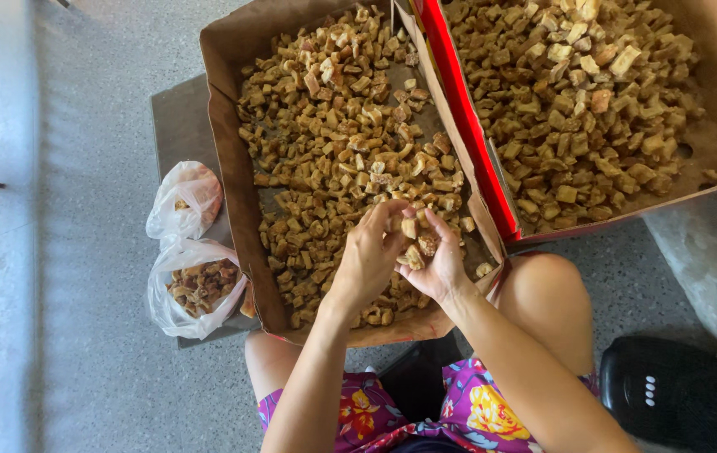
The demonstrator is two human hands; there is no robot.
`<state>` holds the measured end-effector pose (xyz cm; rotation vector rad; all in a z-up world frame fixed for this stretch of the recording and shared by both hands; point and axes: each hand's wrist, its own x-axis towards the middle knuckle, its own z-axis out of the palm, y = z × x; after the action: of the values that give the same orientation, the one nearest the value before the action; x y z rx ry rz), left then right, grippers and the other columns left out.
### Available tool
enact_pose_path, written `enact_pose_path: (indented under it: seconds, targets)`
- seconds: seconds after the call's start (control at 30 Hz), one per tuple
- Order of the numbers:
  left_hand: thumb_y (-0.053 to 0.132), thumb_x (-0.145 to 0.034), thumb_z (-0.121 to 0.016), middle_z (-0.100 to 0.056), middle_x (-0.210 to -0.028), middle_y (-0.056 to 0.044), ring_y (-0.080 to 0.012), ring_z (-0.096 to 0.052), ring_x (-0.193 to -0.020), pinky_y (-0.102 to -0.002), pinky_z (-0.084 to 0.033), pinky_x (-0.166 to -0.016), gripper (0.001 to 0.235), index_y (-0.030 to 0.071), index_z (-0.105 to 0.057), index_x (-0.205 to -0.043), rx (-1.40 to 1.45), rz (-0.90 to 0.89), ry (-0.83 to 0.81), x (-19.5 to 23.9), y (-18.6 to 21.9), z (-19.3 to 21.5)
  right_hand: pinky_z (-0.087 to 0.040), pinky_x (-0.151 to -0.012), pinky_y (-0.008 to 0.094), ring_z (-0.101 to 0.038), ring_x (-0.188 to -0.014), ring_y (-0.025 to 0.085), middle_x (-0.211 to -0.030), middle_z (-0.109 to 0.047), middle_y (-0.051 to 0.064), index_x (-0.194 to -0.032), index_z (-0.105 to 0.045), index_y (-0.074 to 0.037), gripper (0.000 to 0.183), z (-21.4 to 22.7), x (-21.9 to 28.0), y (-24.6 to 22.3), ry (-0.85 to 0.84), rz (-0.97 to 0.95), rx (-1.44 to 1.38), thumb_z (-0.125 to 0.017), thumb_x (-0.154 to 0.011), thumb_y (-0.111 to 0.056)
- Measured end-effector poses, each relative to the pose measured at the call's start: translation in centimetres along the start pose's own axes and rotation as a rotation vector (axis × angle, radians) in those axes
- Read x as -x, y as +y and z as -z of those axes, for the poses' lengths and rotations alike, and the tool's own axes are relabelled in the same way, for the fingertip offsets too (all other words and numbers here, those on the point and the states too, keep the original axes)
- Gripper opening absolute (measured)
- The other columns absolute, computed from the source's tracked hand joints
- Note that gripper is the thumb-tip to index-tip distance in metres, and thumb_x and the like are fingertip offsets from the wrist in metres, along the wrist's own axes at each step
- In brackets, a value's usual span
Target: The person sits on the floor and sorts small, brown, cubed food items by hand. They pick up handfuls from a large cardboard box on the left and transfer them into a second cardboard box on the right. Two plastic bags containing similar items are visible on the floor to the left.
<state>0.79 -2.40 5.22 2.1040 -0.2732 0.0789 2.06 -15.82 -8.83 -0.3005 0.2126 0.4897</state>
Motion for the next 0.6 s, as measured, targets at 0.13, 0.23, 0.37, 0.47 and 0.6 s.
enact_pose_path:
  seconds: [0.13,0.23,0.37,0.47,0.6]
  targets:
    - [0.015,-0.102,-0.053,-0.076,-0.117,-0.012,-0.0211,-0.075,-0.095,-0.038,-0.063,-0.079,0.033,0.013,-0.065,-0.132,0.044,0.344,-0.155,-0.7,0.0,0.6,-0.055,-0.093,0.050,-0.063,-0.105,0.024,-0.112,-0.070,0.004,-0.112,-0.072,-0.019,0.036,-1.9,0.7,-0.2,0.045,-0.022,-0.014,-0.061,-0.096,-0.049]
    - [0.015,-0.101,-0.056,-0.071,-0.125,-0.012,-0.0196,-0.072,-0.106,-0.037,-0.062,-0.086,0.035,0.016,-0.063,-0.135,0.084,0.304,-0.171,-1.1,-0.7,0.7,-0.054,-0.098,0.055,-0.064,-0.110,0.023,-0.114,-0.070,0.003,-0.112,-0.072,-0.021,0.036,-2.8,1.0,-0.3,0.079,-0.035,-0.034,-0.059,-0.094,-0.049]
    - [0.011,-0.101,-0.059,-0.067,-0.130,-0.018,-0.0283,-0.066,-0.116,-0.045,-0.057,-0.098,0.035,0.017,-0.068,-0.135,-0.066,0.148,-0.121,-1.6,-1.6,1.5,-0.052,-0.102,0.059,-0.064,-0.113,0.025,-0.116,-0.069,0.002,-0.122,-0.070,-0.020,0.038,-2.7,0.8,-0.4,0.041,-0.054,-0.068,-0.059,-0.098,-0.047]
    - [0.010,-0.097,-0.059,-0.065,-0.135,-0.015,-0.0294,-0.061,-0.122,-0.046,-0.053,-0.103,0.045,0.019,-0.061,-0.141,-0.078,0.165,-0.218,-1.4,-1.3,2.0,-0.052,-0.101,0.060,-0.064,-0.111,0.028,-0.117,-0.069,0.005,-0.124,-0.067,-0.019,0.038,-2.1,0.6,-0.2,0.006,-0.038,-0.051,-0.060,-0.100,-0.047]
    - [0.005,-0.097,-0.057,-0.058,-0.148,-0.015,-0.0290,-0.056,-0.133,-0.047,-0.045,-0.109,0.054,0.013,-0.052,-0.150,-0.002,0.053,-0.196,-1.2,-1.8,2.4,-0.050,-0.104,0.061,-0.064,-0.114,0.029,-0.121,-0.070,0.006,-0.128,-0.065,-0.018,0.039,-2.2,0.5,-0.2,-0.022,-0.040,-0.073,-0.058,-0.100,-0.045]
